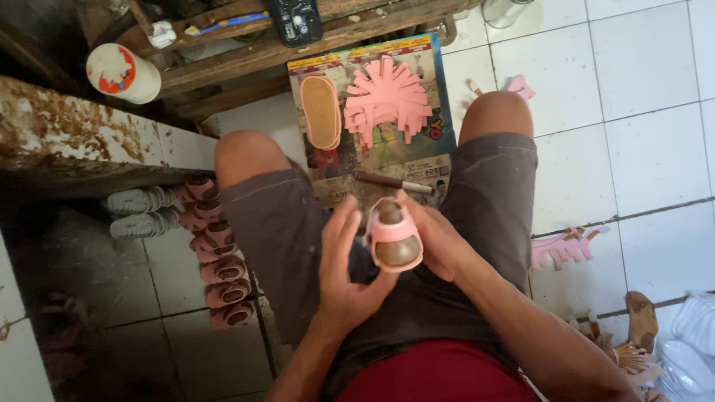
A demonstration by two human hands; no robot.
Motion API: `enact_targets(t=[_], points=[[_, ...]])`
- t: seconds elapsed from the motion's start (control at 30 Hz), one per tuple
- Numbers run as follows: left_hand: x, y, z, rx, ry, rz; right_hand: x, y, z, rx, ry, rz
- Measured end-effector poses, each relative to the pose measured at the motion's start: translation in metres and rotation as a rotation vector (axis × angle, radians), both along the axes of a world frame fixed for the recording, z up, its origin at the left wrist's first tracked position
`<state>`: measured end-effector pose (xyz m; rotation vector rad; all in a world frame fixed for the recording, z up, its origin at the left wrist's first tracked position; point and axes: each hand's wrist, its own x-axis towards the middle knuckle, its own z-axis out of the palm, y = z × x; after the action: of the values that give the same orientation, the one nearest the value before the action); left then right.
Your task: The person sits on the floor assembling pink foam sandals, pressing and fitting cut strap pieces onto a sole over a shoe last, turning the sandal over to press the underside, and picking up additional strap pieces from the floor to attach. They handle the sandal repeatedly to secure the straps in place.
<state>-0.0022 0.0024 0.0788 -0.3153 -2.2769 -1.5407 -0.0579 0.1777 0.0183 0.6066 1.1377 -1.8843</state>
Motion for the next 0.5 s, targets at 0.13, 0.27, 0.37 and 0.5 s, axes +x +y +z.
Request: enact_targets(t=[0.13, 0.27, 0.37, 0.5], points=[[-0.003, -0.015, 0.002, 0.249, -0.136, -0.14, 0.019, 0.012, -0.007, 0.24, 0.321, 0.33], [-0.012, -0.021, -0.007, 0.714, -0.344, -0.091, 0.025, 0.018, 0.011, 0.082, 0.727, 0.223], [-0.01, -0.021, -0.012, 0.839, -0.439, -0.035, 0.027, 0.02, 0.033, 0.022, 0.733, 0.212], [-0.006, -0.022, -0.012, 1.203, -0.564, -0.105, 0.024, 0.015, 0.048, 0.077, 0.564, 0.14]])
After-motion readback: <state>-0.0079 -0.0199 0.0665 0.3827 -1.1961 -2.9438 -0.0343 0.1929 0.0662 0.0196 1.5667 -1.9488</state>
